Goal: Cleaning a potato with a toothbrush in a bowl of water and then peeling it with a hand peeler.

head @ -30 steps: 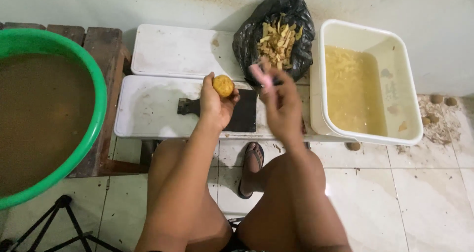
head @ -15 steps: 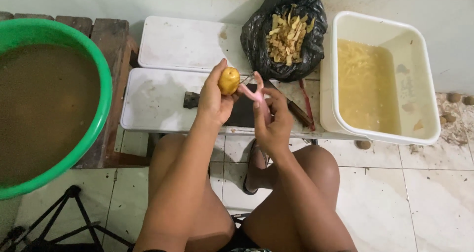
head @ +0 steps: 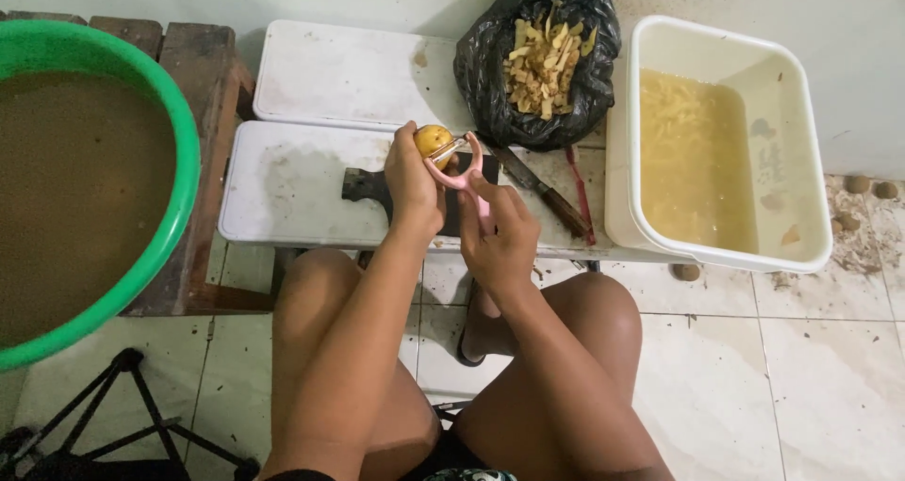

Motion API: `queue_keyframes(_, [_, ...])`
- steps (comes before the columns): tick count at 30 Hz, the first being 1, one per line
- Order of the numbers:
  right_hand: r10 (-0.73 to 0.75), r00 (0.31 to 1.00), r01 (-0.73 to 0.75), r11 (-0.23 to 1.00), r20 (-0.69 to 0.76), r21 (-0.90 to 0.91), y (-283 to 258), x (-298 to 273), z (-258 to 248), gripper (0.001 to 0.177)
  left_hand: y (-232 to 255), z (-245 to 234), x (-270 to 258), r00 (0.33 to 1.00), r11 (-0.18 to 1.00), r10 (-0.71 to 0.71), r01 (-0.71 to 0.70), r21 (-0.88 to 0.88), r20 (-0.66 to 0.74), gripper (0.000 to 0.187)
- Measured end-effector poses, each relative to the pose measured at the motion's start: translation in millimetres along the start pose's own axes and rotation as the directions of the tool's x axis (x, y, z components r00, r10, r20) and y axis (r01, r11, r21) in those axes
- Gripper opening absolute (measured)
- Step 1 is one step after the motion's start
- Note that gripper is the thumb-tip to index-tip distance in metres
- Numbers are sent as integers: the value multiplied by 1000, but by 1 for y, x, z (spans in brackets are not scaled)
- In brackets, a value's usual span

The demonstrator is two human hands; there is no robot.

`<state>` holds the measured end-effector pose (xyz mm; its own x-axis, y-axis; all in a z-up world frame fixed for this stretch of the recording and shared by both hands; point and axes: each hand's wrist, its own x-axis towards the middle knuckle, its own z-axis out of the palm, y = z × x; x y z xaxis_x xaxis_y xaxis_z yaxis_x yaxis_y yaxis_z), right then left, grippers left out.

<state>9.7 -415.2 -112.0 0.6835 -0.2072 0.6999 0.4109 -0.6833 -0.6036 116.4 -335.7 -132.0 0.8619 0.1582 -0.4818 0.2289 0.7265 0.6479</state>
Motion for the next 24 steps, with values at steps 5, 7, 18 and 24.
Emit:
queue_keyframes(5, [-43, 998, 44, 999, -38, 7, -3, 4, 2, 17, 0, 2, -9, 1000, 1000, 9, -9, 4, -1, 31])
queue_keyframes(7, [-49, 998, 49, 999, -48, 8, -2, 5, 3, 16, 3, 4, -16, 1000, 1000, 13, -13, 0, -8, 31])
queue_keyframes(18, [-51, 998, 51, 999, -21, -17, 2, 5, 6, 16, 8, 1, -17, 997, 971, -49, 33, 237, 62, 44])
queue_keyframes(24, [-43, 999, 42, 998, -29, -36, -6, 7, 7, 12, -3, -2, -8, 999, 962, -39, 28, 270, 36, 45])
